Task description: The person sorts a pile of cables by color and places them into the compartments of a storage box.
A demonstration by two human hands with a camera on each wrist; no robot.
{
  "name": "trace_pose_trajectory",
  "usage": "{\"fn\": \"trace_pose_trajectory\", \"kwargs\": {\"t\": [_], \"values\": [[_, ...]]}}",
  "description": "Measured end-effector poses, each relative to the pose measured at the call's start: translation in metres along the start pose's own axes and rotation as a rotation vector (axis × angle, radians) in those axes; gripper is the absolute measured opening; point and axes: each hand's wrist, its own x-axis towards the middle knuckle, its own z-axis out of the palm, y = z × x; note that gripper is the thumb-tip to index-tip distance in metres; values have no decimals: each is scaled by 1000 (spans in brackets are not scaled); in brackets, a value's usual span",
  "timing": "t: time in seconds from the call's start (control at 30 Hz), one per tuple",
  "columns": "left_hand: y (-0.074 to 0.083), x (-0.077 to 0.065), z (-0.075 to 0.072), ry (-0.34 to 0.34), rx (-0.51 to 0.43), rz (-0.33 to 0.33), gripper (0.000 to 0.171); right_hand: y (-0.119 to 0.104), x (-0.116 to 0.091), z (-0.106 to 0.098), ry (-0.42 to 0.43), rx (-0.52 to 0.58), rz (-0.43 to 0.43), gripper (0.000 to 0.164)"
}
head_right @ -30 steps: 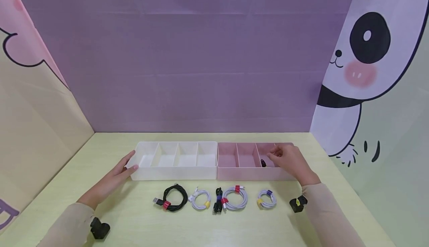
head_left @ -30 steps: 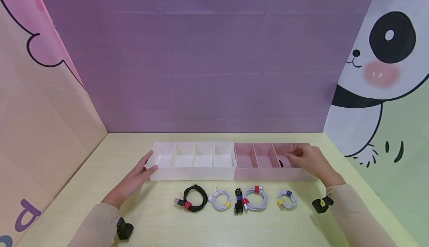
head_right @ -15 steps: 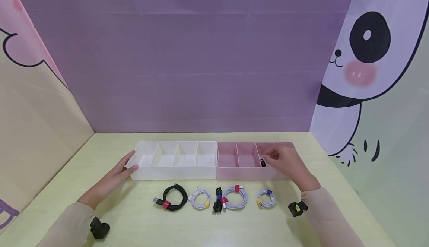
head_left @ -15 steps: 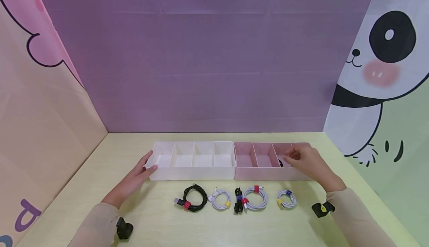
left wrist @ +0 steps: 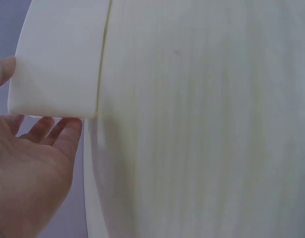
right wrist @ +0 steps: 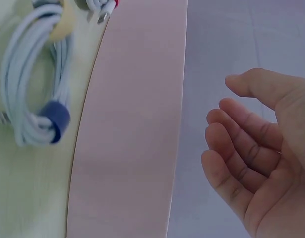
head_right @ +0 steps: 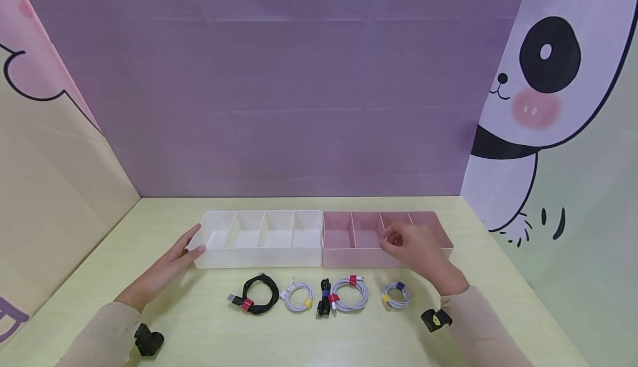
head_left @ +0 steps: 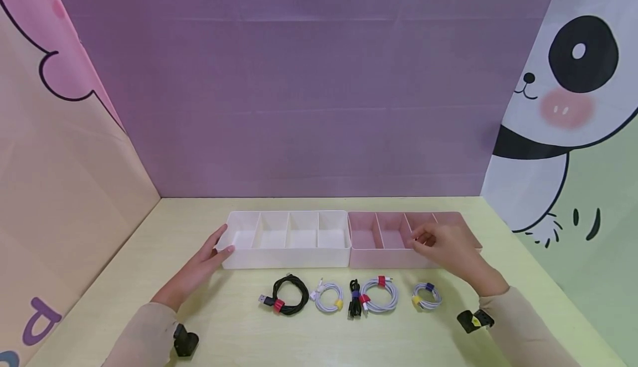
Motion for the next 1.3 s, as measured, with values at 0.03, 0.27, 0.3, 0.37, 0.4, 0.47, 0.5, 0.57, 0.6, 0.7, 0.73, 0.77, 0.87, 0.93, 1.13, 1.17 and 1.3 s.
{"fn": "trace_pose_trajectory", "kwargs": {"t": [0.03, 0.27, 0.3, 0.37, 0.4, 0.47, 0.5, 0.57, 0.6, 0.7, 0.73, 0.77, 0.87, 0.93, 1.13, 1.17, 1.3], "values": [[0, 0, 0, 0, -2, 2, 81, -1, -1, 2, -7, 17, -3, 6], [0, -1, 1, 6, -8, 49, 81, -6, -6, 12, -43, 68, -15, 5], [0, -2, 1, 6, -6, 54, 81, -7, -6, 14, -51, 74, -18, 4], [0, -2, 1, 8, -7, 52, 81, -10, -6, 17, -75, 87, -19, 4], [0, -2, 1, 8, -9, 48, 81, -11, -6, 19, -86, 92, -21, 4], [1, -2, 1, 7, -12, 44, 81, -14, -6, 23, -109, 98, -21, 4], [0, -2, 1, 6, -12, 43, 81, -15, -6, 25, -121, 104, -19, 4], [0, -2, 1, 8, -14, 42, 81, -17, -6, 29, -133, 104, -28, 4], [0, -2, 1, 8, -18, 44, 81, -18, -5, 31, -138, 109, -41, 4], [0, -2, 0, 10, -20, 53, 80, -21, -5, 37, -153, 127, -79, 4], [0, -2, 0, 12, -21, 55, 80, -23, -5, 39, -159, 130, -87, 4], [0, -2, 1, 10, -20, 56, 80, -25, -5, 40, -166, 136, -97, 4], [1, -3, 1, 10, -20, 52, 80, -31, -4, 45, -194, 139, -108, 6], [1, -3, 1, 8, -21, 51, 80, -35, -3, 50, -213, 135, -109, 8], [1, -4, 1, 8, -28, 58, 80, -42, -2, 63, -241, 122, -137, 10], [1, -4, 1, 9, -28, 56, 80, -44, -1, 65, -241, 125, -145, 10], [1, -3, 0, 14, -25, 58, 80, -48, 0, 72, -245, 157, -178, 9]]}}
